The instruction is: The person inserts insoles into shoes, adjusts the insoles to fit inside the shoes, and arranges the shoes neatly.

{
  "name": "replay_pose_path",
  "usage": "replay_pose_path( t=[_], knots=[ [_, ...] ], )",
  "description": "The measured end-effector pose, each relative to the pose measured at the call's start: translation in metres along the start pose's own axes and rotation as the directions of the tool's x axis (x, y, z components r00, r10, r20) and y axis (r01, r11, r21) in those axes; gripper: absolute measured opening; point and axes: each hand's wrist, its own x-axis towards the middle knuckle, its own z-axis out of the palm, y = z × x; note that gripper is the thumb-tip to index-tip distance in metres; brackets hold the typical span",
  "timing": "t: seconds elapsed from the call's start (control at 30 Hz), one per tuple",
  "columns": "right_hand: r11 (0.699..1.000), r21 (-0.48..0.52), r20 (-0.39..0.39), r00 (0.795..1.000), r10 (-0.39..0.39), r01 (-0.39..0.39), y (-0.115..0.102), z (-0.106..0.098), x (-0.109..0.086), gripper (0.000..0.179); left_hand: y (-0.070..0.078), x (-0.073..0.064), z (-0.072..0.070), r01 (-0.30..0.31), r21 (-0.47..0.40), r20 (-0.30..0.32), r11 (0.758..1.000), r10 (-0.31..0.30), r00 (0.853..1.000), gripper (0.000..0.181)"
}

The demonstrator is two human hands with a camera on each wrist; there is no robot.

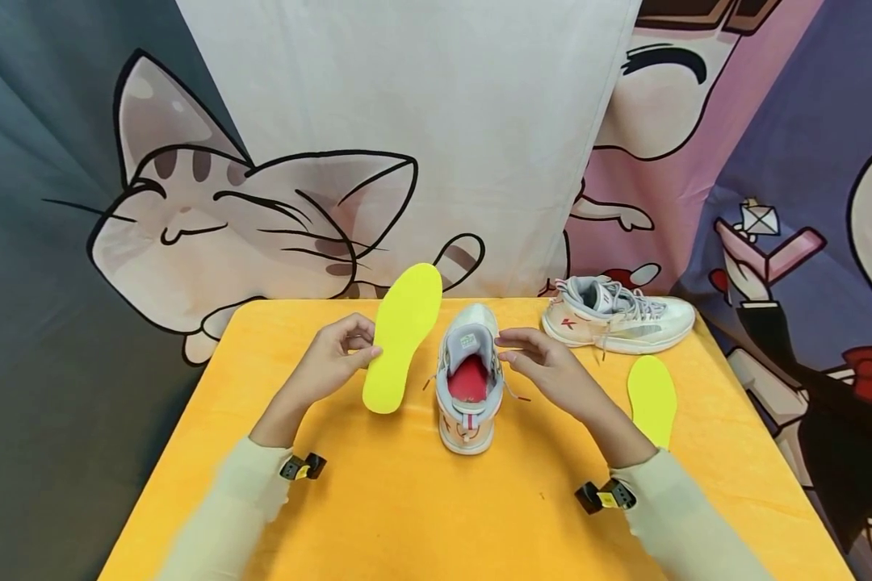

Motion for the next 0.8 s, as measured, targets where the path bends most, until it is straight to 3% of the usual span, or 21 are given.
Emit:
replay_pose_path(
  t=[0.3,0.57,0.8],
  knots=[
    [1.000,0.028,0.013,1.000,0.006,-0.006,-0.006,0.012,0.004,0.048,0.007,0.006,0.025,-0.019,-0.167,-0.028,0.986,0.014,1.000,0.016],
    [0.998,0.055,0.056,0.998,0.014,-0.017,-0.009,0.028,0.011,0.046,0.015,0.011,0.045,-0.082,-0.299,-0.033,0.951,0.076,0.997,0.016],
    [0.998,0.061,0.082,0.997,0.013,-0.018,-0.011,0.039,0.021,0.043,0.021,0.014,0.055,-0.078,-0.378,-0.044,0.922,0.066,0.997,0.016]
  ],
)
